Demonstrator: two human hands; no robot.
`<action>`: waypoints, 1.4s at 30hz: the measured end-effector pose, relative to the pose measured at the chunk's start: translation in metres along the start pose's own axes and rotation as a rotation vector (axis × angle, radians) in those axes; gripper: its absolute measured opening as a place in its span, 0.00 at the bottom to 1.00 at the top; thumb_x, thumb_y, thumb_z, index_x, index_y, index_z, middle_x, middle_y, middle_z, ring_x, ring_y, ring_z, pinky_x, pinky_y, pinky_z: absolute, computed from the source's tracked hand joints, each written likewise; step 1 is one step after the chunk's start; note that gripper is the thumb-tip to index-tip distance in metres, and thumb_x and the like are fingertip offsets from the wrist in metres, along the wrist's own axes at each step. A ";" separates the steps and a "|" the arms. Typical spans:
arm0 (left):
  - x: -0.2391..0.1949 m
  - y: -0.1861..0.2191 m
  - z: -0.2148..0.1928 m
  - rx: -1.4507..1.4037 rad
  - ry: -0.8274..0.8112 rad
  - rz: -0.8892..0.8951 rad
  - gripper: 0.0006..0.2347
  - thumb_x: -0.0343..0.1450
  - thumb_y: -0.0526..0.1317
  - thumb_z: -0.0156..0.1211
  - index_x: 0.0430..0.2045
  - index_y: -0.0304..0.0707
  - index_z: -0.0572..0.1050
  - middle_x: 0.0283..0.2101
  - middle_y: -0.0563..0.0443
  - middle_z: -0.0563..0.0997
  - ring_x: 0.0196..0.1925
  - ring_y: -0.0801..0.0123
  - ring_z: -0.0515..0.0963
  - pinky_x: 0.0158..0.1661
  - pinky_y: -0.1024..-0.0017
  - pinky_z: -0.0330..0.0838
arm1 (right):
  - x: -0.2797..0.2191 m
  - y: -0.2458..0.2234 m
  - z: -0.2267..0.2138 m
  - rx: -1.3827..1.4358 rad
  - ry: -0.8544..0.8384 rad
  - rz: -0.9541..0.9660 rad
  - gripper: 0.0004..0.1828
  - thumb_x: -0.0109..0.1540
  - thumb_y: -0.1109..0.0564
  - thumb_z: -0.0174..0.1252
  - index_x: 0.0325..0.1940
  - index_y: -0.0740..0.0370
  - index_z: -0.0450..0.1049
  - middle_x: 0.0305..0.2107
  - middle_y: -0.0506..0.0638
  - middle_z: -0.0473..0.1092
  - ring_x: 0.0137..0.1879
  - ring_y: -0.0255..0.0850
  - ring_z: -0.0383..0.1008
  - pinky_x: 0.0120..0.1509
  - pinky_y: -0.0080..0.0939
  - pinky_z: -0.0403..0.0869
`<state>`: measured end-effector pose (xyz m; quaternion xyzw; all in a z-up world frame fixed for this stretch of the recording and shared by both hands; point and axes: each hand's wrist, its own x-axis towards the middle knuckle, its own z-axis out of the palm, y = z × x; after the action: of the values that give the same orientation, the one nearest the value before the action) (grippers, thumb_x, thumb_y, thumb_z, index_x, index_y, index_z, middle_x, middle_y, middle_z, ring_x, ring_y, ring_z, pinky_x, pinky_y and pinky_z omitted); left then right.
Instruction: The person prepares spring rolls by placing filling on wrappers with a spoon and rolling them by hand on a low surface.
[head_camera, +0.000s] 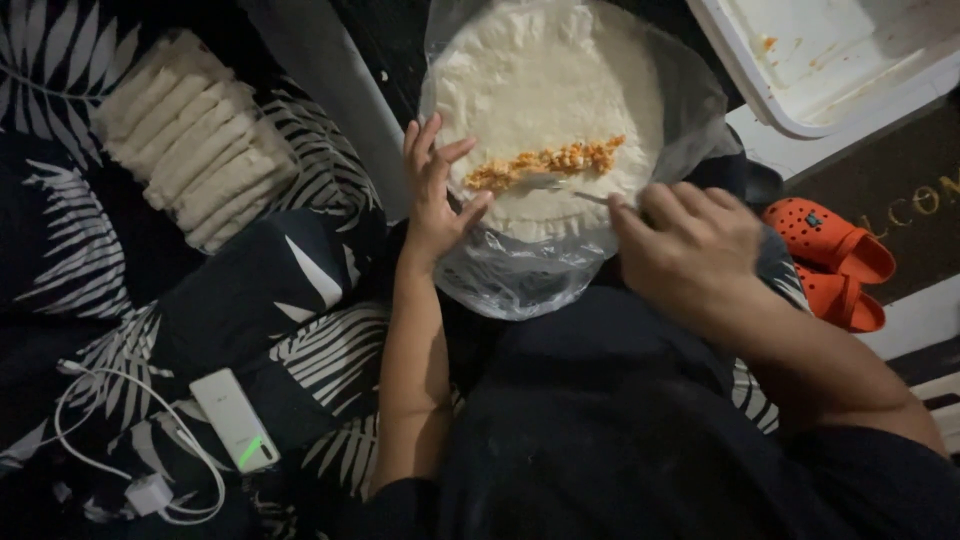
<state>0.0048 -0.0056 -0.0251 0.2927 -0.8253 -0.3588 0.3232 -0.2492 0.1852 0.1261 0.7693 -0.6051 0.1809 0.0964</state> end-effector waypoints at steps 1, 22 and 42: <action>0.000 -0.002 0.000 -0.014 -0.009 -0.005 0.28 0.68 0.53 0.72 0.63 0.52 0.72 0.76 0.48 0.50 0.79 0.43 0.37 0.74 0.44 0.38 | -0.003 -0.002 -0.007 -0.023 -0.008 0.047 0.08 0.60 0.59 0.54 0.40 0.57 0.77 0.31 0.52 0.68 0.31 0.48 0.71 0.33 0.44 0.65; 0.000 0.001 -0.003 -0.057 -0.044 -0.031 0.28 0.68 0.52 0.72 0.63 0.50 0.71 0.76 0.46 0.49 0.79 0.43 0.35 0.74 0.45 0.36 | -0.008 0.005 -0.003 -0.219 0.096 0.083 0.05 0.62 0.60 0.57 0.32 0.54 0.76 0.26 0.51 0.66 0.29 0.47 0.68 0.33 0.44 0.62; 0.004 0.028 -0.010 0.017 -0.098 -0.101 0.24 0.71 0.51 0.59 0.63 0.54 0.67 0.76 0.49 0.51 0.81 0.47 0.38 0.75 0.36 0.40 | -0.026 0.033 -0.038 -0.501 -0.191 0.152 0.08 0.72 0.49 0.55 0.52 0.41 0.78 0.34 0.37 0.78 0.34 0.29 0.77 0.34 0.29 0.72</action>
<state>0.0024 0.0031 0.0029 0.3191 -0.8273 -0.3814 0.2614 -0.2929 0.2143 0.1481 0.6875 -0.6932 -0.0412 0.2124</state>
